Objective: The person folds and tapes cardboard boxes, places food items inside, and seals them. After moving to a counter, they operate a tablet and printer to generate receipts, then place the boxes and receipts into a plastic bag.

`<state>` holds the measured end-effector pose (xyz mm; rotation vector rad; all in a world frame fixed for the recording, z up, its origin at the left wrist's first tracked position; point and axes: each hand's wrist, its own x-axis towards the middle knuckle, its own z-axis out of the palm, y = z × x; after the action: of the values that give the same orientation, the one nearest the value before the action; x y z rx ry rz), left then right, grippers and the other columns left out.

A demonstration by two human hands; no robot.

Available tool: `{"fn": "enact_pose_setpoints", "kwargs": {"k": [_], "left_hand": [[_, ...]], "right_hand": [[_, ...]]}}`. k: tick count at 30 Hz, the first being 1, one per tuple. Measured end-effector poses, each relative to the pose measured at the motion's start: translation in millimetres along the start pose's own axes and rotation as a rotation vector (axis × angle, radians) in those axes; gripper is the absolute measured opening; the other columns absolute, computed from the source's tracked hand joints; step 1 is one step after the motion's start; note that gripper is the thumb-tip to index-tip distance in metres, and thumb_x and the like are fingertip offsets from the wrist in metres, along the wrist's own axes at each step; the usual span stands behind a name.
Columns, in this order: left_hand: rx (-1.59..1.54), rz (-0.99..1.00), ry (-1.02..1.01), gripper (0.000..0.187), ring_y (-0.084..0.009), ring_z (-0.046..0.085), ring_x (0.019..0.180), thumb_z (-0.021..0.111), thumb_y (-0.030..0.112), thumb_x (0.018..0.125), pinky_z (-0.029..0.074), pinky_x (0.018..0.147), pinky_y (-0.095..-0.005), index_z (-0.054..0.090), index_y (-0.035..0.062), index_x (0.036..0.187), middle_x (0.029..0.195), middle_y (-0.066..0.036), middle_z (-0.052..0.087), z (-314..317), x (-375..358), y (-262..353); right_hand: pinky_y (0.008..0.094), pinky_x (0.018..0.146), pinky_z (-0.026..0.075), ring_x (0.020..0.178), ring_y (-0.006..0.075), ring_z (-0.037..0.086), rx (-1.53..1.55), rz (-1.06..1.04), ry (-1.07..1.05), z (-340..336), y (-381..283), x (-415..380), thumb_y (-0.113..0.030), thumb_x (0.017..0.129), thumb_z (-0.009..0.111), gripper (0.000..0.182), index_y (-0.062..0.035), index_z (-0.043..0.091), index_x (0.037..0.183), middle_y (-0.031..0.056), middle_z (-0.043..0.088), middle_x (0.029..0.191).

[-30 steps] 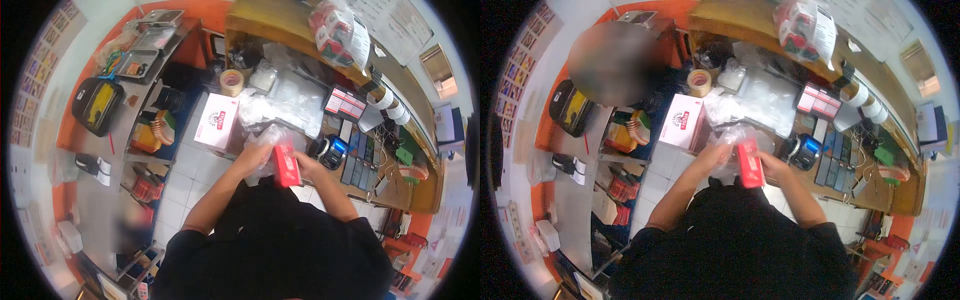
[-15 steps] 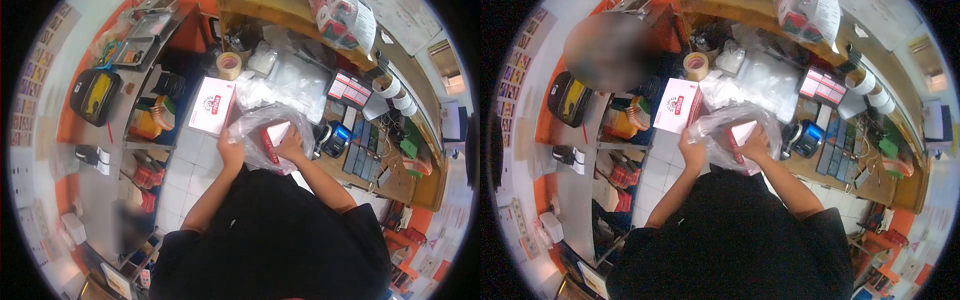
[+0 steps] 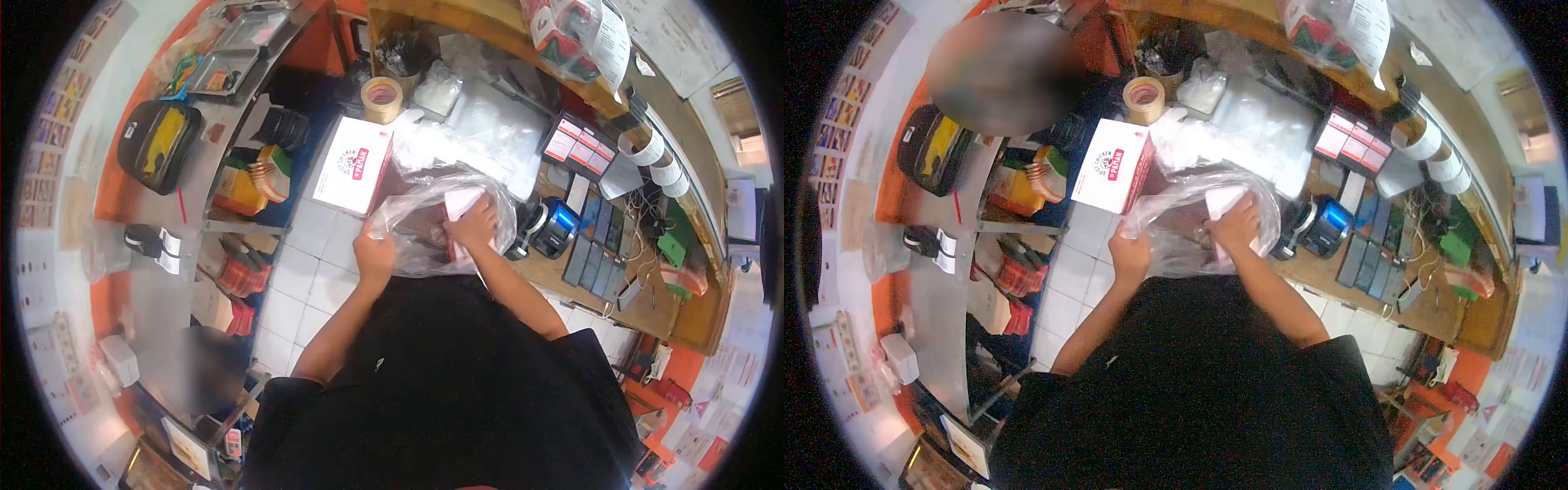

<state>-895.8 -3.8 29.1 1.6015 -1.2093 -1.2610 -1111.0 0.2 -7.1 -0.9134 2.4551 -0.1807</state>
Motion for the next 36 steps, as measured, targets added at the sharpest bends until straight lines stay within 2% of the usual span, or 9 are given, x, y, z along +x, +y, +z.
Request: {"fn": "enact_pose_setpoints", "kwargs": {"k": [2,5,11,13,15,21,26,30,36], "left_hand": [[0.137,0.219,0.085,0.023,-0.02,0.068,0.073,0.067,0.012,0.089,0.052,0.069,-0.037,0.069,-0.0032,0.106,0.084,-0.015,0.072,2.7,6.2,-30.4],[0.115,0.082,-0.021,0.03,-0.0386,0.071,0.088,0.07,0.019,0.086,0.053,0.077,-0.0428,0.068,-0.0017,0.108,0.092,-0.021,0.073,13.8,3.1,-31.5],[0.172,0.017,-0.085,0.042,-0.0373,0.07,0.096,0.072,0.034,0.087,0.053,0.083,-0.0428,0.069,0.0003,0.112,0.1,-0.021,0.073,12.9,-1.4,-40.3],[0.161,-0.029,-0.106,0.045,-0.0368,0.07,0.1,0.073,0.035,0.086,0.053,0.085,-0.0428,0.068,0.0013,0.115,0.103,-0.021,0.073,19.3,0.2,-63.2],[0.159,-0.054,-0.148,0.048,-0.0368,0.069,0.103,0.074,0.037,0.084,0.052,0.087,-0.0426,0.066,0.0022,0.117,0.107,-0.021,0.072,19.6,-4.4,-68.6],[0.192,0.095,-0.175,0.048,-0.0392,0.066,0.108,0.072,0.03,0.082,0.052,0.091,-0.0442,0.063,0.0038,0.121,0.113,-0.022,0.07,12.2,-8.1,-56.5],[0.225,-0.003,-0.081,0.042,-0.0415,0.065,0.106,0.066,0.025,0.082,0.051,0.092,-0.0475,0.064,0.0036,0.119,0.11,-0.024,0.069,5.2,0.0,-79.9],[0.187,-0.101,-0.018,0.04,-0.0449,0.065,0.103,0.067,0.029,0.084,0.05,0.09,-0.0502,0.067,0.0028,0.114,0.105,-0.026,0.07,8.3,11.4,-73.4],[0.206,-0.079,0.023,0.044,-0.0476,0.064,0.101,0.067,0.035,0.087,0.05,0.087,-0.052,0.066,-0.0021,0.112,0.103,-0.029,0.069,14.7,22.2,-55.2]], "right_hand": [[0.0559,0.114,0.03,0.142,0.0491,0.023,-0.051,0.01,0.04,-1.4,0.7,18.4,-0.04,0.061,0.089,0.135,-0.0014,0.0,0.154,0.0325,0.022,0.149],[0.0549,0.114,0.03,0.14,0.0501,0.026,-0.119,-0.017,0.024,-13.3,-8.0,26.4,-0.038,0.065,0.086,0.117,0.0001,0.016,0.151,0.0315,0.029,0.147],[0.0473,0.106,0.036,0.119,0.0393,0.048,0.41,-0.669,0.242,-35.1,-70.9,-34.8,-0.025,0.077,0.075,0.058,0.0024,0.053,0.122,0.0247,0.048,0.129],[0.0523,0.103,0.036,0.117,0.0413,0.045,0.69,-0.68,0.195,-29.1,-133.0,-61.8,-0.027,0.073,0.077,0.072,0.0007,0.045,0.132,0.0239,0.047,0.117],[0.0496,0.106,0.037,0.124,0.0408,0.045,0.694,-0.582,0.257,-14.0,-197.3,-75.2,-0.04,0.069,0.085,0.092,0.001,0.04,0.139,0.0249,0.039,0.14],[0.0581,0.111,0.034,0.137,0.0493,0.034,0.068,-0.309,0.031,-19.1,-261.4,-85.5,-0.049,0.066,0.085,0.116,-0.0042,0.022,0.153,0.0261,0.013,0.158],[0.0563,0.111,0.035,0.139,0.0478,0.033,0.206,-0.406,0.073,-32.6,-220.6,-44.2,-0.049,0.061,0.085,0.116,-0.0038,0.028,0.151,0.031,0.021,0.156],[0.0413,0.116,0.031,0.139,0.0387,0.034,0.475,-0.774,-0.301,-100.2,-136.7,-29.5,-0.035,0.065,0.079,0.102,-0.0021,0.034,0.15,0.0302,0.03,0.148],[0.0394,0.106,0.042,0.131,0.037,0.042,0.075,-0.523,-0.838,-118.8,-24.1,-22.5,-0.035,0.059,0.078,0.098,-0.001,0.043,0.144,0.0268,0.04,0.139]]}}
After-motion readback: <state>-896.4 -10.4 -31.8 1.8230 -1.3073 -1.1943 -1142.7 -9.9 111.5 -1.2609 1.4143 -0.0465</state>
